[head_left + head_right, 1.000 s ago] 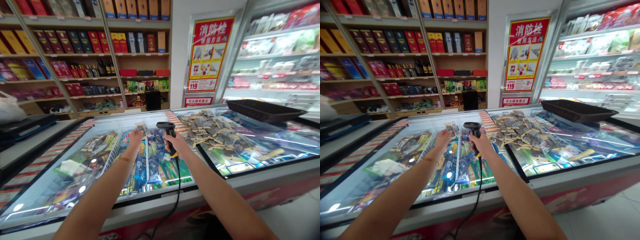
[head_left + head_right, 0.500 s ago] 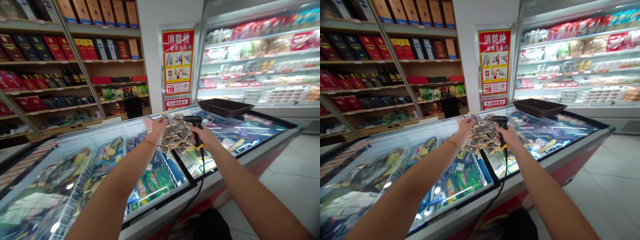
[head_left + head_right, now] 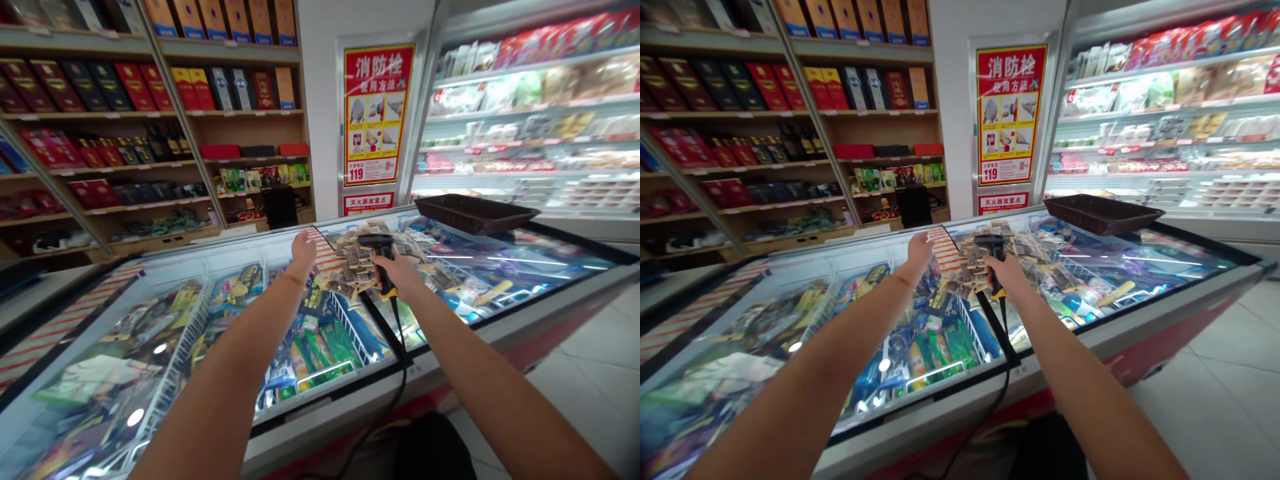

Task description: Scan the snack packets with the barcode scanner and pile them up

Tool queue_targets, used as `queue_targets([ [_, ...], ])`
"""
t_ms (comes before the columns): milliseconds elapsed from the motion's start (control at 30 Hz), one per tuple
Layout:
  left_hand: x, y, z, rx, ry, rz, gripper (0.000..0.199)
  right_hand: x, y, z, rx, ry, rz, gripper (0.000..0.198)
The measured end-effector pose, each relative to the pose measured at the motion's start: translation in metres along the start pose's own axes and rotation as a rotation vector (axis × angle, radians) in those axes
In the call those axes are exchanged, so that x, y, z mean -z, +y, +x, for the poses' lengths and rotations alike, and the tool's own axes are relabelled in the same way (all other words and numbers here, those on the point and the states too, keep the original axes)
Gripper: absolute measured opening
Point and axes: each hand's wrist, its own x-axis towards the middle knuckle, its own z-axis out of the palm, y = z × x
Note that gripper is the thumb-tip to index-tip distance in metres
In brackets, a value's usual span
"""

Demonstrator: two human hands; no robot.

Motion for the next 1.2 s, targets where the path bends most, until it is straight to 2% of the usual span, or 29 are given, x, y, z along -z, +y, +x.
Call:
queue_targets([
  [133,0.094,-0.012,0.003,0.051,0.236,0.233,0.041,-0.050,0.012,-0.009,0.000,-0.112,-0.015,0.022],
  [267,0.194,-0.015,-0.004,0.079,0.358,0.472,0.042,-0.108,0.027,-0.022,-0.010,-0.218,-0.040,0.019],
  [367,0.263,-0.012,-0.020,0.088,0.428,0.640,0.042,-0.147,0.039,-0.035,-0.029,-0.298,-0.025,0.017],
  [467,0.322,-0.011,-0.041,0.117,0.507,0.770,0.042,-0.172,0.055,-0.045,-0.058,-0.368,0.008,0.018],
  [567,0.364,-0.019,-0.057,0.164,0.646,0.894,0.050,-0.180,0.072,-0.050,-0.076,-0.402,0.004,0.019],
  [667,0.390,-0.034,-0.067,0.221,0.777,1.061,0.057,-0.174,0.083,-0.050,-0.082,-0.422,-0.032,0.020],
  [833,0.403,-0.051,-0.071,0.316,0.777,1.124,0.066,-0.165,0.085,-0.048,-0.066,-0.403,-0.053,0.017],
  [967,0.406,-0.048,-0.070,0.378,0.731,1.144,0.071,-0.165,0.084,-0.052,-0.063,-0.407,-0.078,0.019],
  [1067,0.412,-0.043,-0.071,0.358,0.679,1.178,0.068,-0.167,0.085,-0.056,-0.065,-0.424,-0.090,0.022],
  [1200,0.411,-0.031,-0.072,0.292,0.512,1.115,0.041,-0.169,0.084,-0.059,-0.072,-0.432,-0.084,0.022],
])
